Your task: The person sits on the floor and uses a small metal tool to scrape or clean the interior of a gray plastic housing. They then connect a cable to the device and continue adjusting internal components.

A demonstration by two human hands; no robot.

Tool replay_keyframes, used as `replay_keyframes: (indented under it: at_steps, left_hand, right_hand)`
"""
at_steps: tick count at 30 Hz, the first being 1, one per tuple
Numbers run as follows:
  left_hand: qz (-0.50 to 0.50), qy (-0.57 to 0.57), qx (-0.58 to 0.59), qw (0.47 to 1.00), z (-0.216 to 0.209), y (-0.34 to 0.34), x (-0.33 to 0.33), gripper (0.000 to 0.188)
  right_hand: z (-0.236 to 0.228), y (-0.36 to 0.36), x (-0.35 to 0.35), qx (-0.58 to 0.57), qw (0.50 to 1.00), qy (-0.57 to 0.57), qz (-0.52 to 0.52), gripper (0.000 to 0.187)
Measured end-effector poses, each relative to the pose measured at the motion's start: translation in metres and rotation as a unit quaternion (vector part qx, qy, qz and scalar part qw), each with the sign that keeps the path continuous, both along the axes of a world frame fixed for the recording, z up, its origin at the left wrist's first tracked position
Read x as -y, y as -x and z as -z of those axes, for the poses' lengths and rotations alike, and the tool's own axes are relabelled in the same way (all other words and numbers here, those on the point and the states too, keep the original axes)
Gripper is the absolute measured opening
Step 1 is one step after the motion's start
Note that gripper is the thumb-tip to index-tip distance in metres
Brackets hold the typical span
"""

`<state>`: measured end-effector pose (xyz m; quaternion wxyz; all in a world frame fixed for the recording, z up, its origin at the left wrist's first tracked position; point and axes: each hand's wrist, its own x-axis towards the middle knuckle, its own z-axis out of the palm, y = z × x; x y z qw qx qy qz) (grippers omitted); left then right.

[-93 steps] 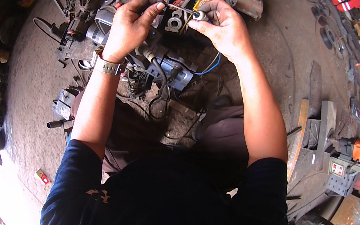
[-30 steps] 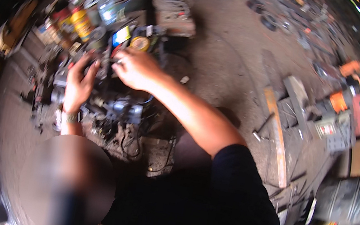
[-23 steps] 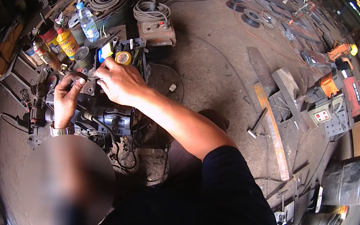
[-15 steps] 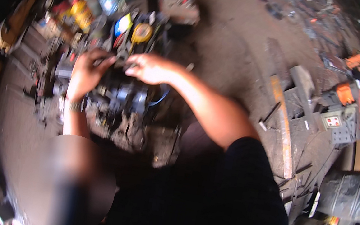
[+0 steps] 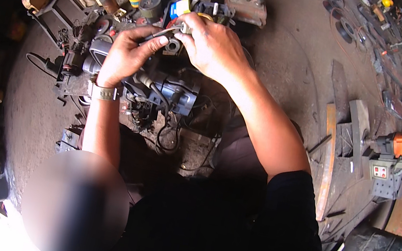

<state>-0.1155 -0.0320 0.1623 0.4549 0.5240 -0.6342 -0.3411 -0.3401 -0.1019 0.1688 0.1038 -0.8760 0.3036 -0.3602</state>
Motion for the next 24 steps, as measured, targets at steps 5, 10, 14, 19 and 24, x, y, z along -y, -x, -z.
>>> replay_keyframes:
  at_steps: [5,10,14,19,24]
  left_hand:
    - [-0.057,0.073,-0.053,0.994,0.008,0.002,0.011,0.027]
    - [-0.062,0.077,-0.061,0.993,0.009,-0.001,0.011,0.027]
    - [-0.086,0.059,-0.149,0.983,0.013,-0.004,0.015,0.026]
    - [-0.163,0.097,-0.186,0.964,0.003,-0.005,0.006,0.03]
    - [-0.155,0.169,-0.33,0.916,0.024,-0.019,0.011,0.027]
  right_hand:
    - [-0.012,0.0,0.0,-0.006,1.0,-0.009,-0.021,0.029]
    - [-0.015,0.006,0.018,-0.018,0.977,-0.209,-0.045,0.026]
    - [0.009,0.005,0.023,0.082,0.972,-0.219,-0.031,0.019]
    - [0.016,0.043,0.04,0.047,0.993,-0.111,0.001,0.03]
    - [0.016,0.101,0.068,-0.027,0.975,-0.203,0.086,0.032]
